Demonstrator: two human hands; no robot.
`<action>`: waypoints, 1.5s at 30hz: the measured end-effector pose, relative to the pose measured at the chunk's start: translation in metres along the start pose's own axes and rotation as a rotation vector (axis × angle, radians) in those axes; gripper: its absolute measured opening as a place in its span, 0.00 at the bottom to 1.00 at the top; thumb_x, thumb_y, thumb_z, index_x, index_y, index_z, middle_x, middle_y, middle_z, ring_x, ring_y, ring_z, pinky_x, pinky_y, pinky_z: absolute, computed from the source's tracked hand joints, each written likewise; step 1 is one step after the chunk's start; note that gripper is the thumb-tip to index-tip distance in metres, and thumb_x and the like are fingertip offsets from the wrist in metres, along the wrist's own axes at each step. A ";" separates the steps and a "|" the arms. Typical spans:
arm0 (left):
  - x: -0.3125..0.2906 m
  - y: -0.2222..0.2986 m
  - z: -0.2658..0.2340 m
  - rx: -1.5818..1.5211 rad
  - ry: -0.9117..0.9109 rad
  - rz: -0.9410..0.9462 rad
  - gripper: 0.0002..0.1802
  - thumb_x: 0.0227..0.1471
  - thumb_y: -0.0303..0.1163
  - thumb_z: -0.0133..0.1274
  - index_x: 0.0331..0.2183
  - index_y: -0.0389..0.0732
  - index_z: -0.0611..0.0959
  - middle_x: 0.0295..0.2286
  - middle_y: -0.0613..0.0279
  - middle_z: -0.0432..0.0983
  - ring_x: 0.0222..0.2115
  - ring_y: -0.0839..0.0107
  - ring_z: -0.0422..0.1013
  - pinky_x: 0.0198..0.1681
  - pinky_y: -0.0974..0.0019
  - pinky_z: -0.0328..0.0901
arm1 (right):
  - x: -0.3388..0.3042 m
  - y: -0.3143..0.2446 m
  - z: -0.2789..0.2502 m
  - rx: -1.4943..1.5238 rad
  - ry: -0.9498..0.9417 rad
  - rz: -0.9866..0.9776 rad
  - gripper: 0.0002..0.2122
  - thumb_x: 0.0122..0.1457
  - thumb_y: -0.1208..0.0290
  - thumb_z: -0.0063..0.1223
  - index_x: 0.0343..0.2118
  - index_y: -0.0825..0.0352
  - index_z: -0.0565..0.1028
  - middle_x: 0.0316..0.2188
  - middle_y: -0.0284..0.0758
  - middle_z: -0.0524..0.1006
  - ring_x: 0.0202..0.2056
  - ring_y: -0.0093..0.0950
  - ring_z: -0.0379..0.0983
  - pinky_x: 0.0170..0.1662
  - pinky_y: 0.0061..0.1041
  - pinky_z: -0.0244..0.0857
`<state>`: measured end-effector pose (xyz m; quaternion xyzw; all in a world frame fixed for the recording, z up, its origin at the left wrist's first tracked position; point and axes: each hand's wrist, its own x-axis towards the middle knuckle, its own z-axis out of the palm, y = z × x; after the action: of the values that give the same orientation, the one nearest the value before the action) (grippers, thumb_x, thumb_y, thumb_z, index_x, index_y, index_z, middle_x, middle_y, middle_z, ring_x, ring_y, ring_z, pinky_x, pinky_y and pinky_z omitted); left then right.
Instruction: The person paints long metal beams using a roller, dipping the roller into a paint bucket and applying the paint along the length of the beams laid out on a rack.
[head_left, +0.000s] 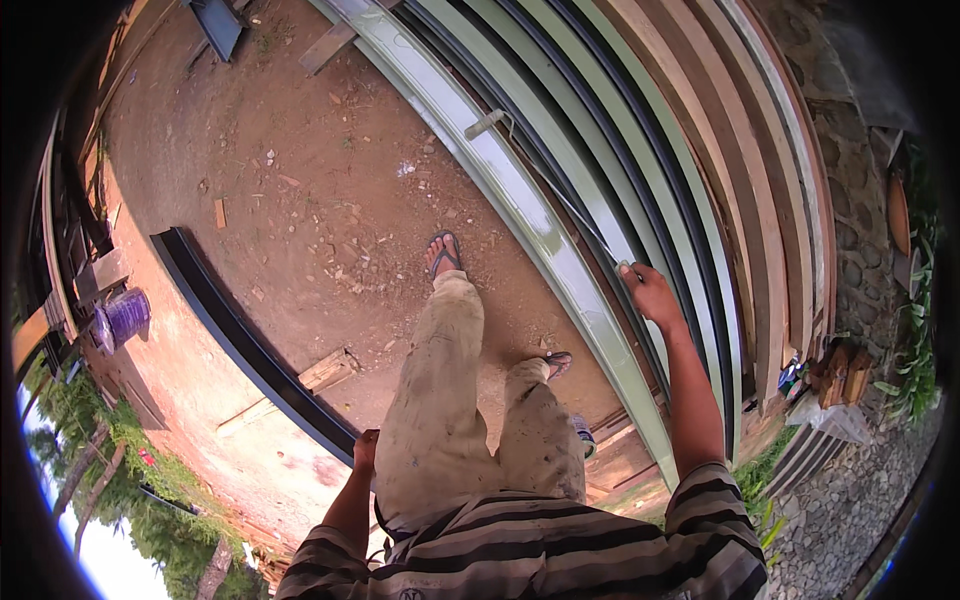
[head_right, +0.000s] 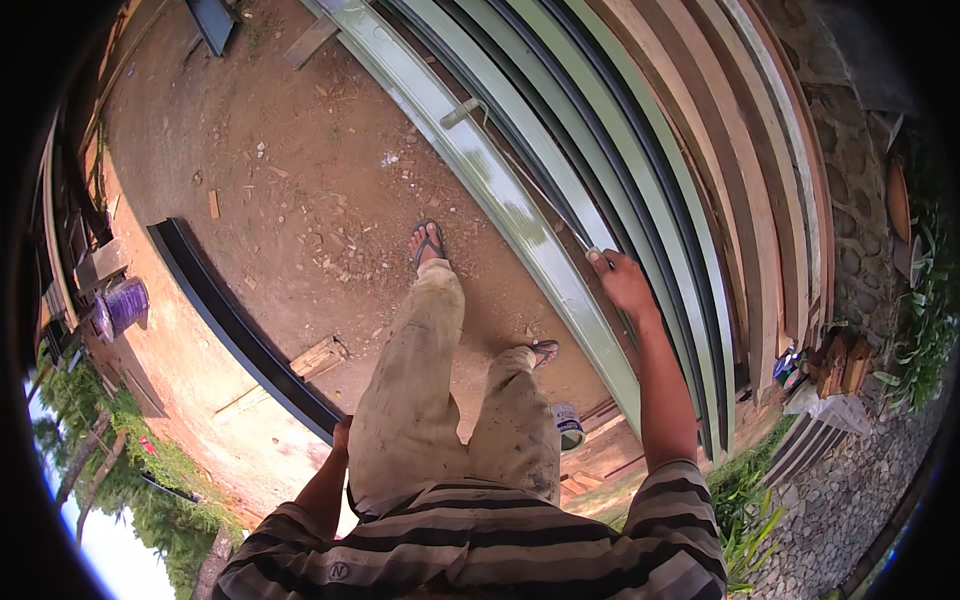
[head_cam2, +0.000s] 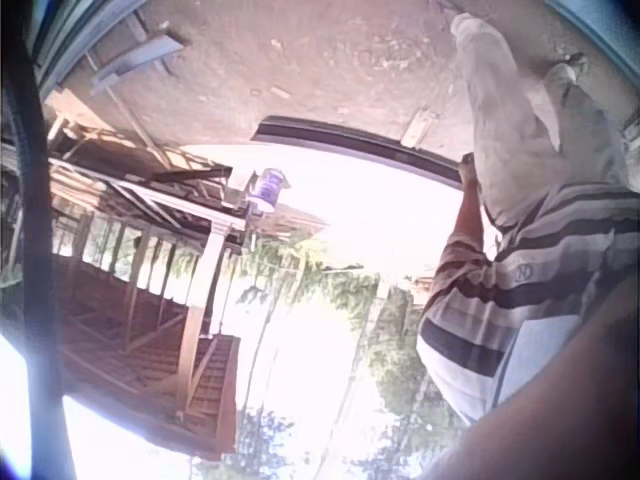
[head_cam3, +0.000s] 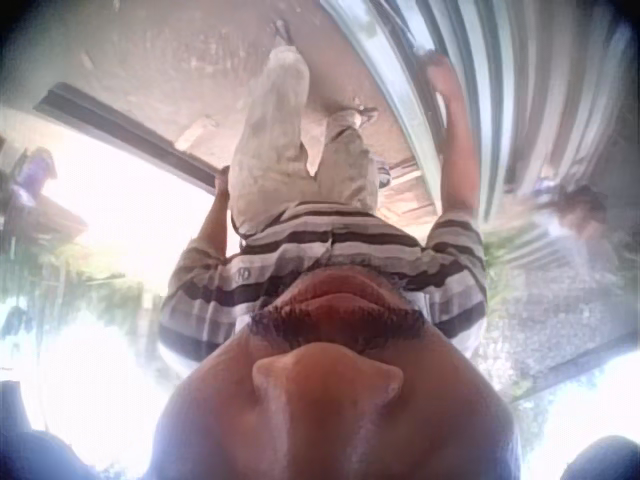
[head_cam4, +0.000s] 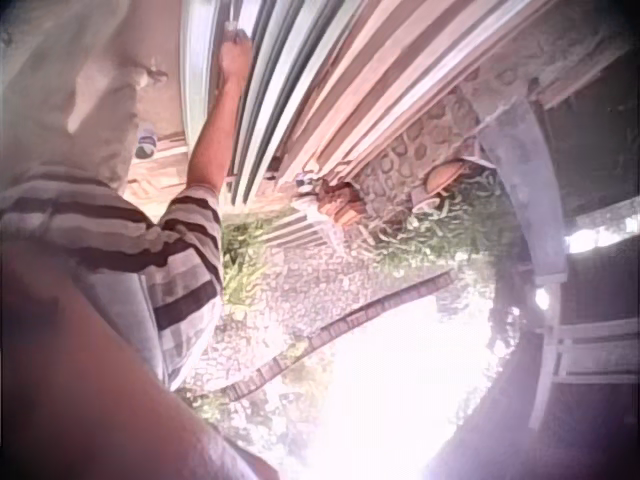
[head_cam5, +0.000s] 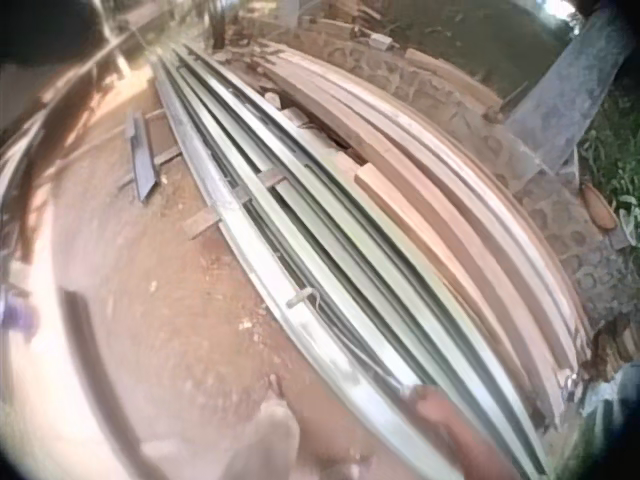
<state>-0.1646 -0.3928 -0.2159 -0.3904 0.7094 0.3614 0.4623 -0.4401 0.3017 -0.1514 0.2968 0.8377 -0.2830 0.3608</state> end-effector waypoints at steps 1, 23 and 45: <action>0.009 -0.009 -0.007 -0.065 0.020 -0.006 0.12 0.58 0.34 0.54 0.40 0.37 0.83 0.29 0.57 0.81 0.28 0.69 0.76 0.32 0.65 0.71 | 0.019 -0.020 0.002 0.023 0.013 -0.007 0.24 0.65 0.49 0.45 0.39 0.72 0.77 0.29 0.54 0.77 0.36 0.51 0.75 0.42 0.43 0.66; 0.018 -0.071 0.071 -0.428 -0.065 -0.090 0.21 0.53 0.46 0.57 0.42 0.40 0.85 0.35 0.47 0.83 0.37 0.57 0.79 0.41 0.58 0.71 | 0.169 -0.436 0.026 0.281 -0.161 -0.021 0.23 0.66 0.46 0.44 0.24 0.64 0.68 0.15 0.29 0.63 0.13 0.21 0.56 0.16 0.26 0.52; -0.095 -0.046 -0.048 -0.341 0.039 0.113 0.21 0.63 0.43 0.48 0.51 0.41 0.74 0.37 0.58 0.79 0.32 0.69 0.74 0.30 0.67 0.66 | -0.172 0.113 0.051 0.114 -0.036 0.101 0.28 0.65 0.45 0.45 0.18 0.68 0.71 0.11 0.35 0.68 0.13 0.26 0.65 0.17 0.32 0.59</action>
<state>-0.1163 -0.4333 -0.1189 -0.4295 0.6676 0.4940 0.3547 -0.2414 0.2912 -0.0777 0.3537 0.7974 -0.3169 0.3724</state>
